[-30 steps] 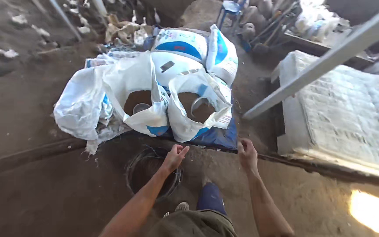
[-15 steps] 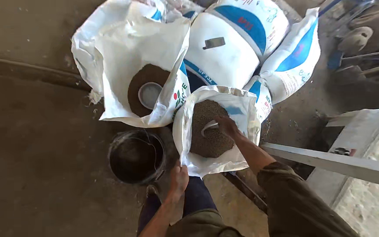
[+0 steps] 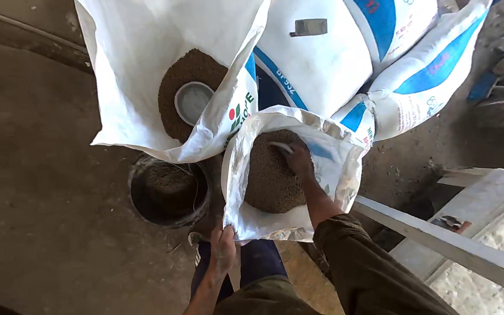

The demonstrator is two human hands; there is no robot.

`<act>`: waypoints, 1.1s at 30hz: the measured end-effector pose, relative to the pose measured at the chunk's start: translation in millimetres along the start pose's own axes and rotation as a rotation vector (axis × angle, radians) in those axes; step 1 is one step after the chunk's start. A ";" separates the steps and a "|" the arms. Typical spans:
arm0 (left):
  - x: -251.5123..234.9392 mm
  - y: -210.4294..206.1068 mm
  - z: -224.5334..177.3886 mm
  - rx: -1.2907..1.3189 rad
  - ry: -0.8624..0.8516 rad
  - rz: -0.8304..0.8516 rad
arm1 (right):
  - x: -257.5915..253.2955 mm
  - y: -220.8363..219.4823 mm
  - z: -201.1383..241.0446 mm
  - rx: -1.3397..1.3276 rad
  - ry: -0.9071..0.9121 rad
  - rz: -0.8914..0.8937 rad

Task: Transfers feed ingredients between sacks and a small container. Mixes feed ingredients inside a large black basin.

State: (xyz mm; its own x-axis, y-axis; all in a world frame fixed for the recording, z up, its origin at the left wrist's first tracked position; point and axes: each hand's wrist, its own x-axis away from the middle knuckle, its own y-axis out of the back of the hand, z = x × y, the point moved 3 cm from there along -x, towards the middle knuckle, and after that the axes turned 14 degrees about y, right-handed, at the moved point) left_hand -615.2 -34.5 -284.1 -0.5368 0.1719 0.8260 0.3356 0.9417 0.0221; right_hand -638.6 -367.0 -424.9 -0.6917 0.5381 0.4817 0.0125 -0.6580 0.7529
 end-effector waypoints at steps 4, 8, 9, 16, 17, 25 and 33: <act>-2.9 -0.1 -5.9 0.009 0.022 0.018 | -5.9 -75.0 12.6 -0.158 -0.077 0.304; -3.0 11.0 -13.1 -0.061 0.040 0.033 | -9.1 -101.7 14.6 -0.242 -0.193 0.465; -1.5 11.4 -14.7 -0.090 0.053 0.035 | -7.3 -100.8 14.8 -0.258 -0.209 0.479; 3.7 6.6 -23.9 -0.137 0.042 -0.018 | 34.6 -53.5 22.6 -0.475 -0.165 0.316; 5.2 6.2 -26.6 -0.167 0.036 -0.033 | 35.6 -45.7 21.7 -0.446 -0.152 0.291; 3.1 41.5 -9.4 -0.165 0.009 0.098 | 60.0 -3.8 -4.0 -0.442 -0.217 0.167; 13.0 214.2 91.6 -0.085 0.286 -0.440 | 81.6 55.1 -8.0 -0.624 -0.125 -0.021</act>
State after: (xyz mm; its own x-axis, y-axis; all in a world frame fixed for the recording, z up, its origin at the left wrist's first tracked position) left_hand -621.2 195.9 -320.3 -0.4122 -0.3316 0.8486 0.1938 0.8782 0.4372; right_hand -700.1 -363.6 -347.7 -0.5970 0.5872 0.5466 -0.4496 -0.8092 0.3782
